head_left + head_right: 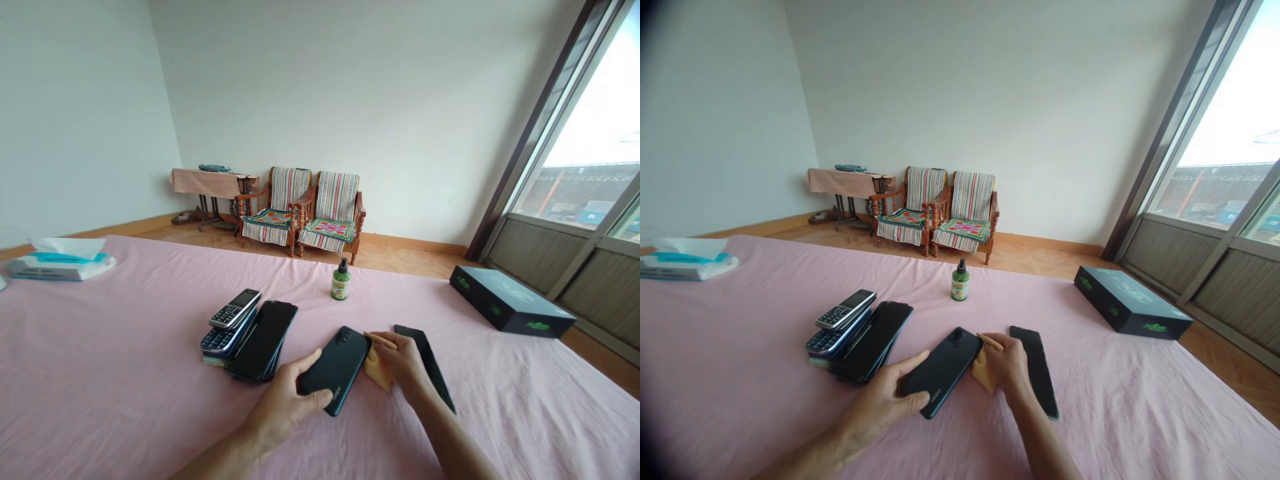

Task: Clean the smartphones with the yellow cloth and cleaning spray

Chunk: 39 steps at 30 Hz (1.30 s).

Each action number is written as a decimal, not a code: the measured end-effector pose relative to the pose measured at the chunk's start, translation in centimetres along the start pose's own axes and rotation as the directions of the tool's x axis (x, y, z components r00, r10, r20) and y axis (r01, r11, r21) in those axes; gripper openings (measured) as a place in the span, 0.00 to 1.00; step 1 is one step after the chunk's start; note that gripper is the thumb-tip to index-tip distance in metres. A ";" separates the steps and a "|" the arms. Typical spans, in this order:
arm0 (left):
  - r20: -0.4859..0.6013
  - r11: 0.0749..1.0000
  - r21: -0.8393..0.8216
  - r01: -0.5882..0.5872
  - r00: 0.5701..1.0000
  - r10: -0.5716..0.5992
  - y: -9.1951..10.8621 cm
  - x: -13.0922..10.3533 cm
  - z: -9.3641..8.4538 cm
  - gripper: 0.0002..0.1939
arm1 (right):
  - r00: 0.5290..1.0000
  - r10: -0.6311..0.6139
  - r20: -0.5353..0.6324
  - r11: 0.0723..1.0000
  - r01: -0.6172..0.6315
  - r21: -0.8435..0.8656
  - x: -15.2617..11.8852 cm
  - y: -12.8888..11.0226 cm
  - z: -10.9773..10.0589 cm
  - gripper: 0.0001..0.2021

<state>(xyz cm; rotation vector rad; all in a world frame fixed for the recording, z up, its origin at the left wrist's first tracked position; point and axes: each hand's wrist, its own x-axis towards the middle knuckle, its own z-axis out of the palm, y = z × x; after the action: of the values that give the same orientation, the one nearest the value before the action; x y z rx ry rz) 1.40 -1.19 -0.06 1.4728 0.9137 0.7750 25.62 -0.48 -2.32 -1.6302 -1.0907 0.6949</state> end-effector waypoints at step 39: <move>0.223 0.307 0.795 -0.523 0.723 0.654 0.6 -1.8 1.7 0.25 | 0.837 -0.534 -0.118 0.839 0.507 -0.199 -0.9 -2.7 1.7 0.14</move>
<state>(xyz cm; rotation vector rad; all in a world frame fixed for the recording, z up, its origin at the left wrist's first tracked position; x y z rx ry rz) 2.08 -3.60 0.42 2.7646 0.8609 1.0625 22.92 -0.36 -0.39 -1.3921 -1.4139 0.1038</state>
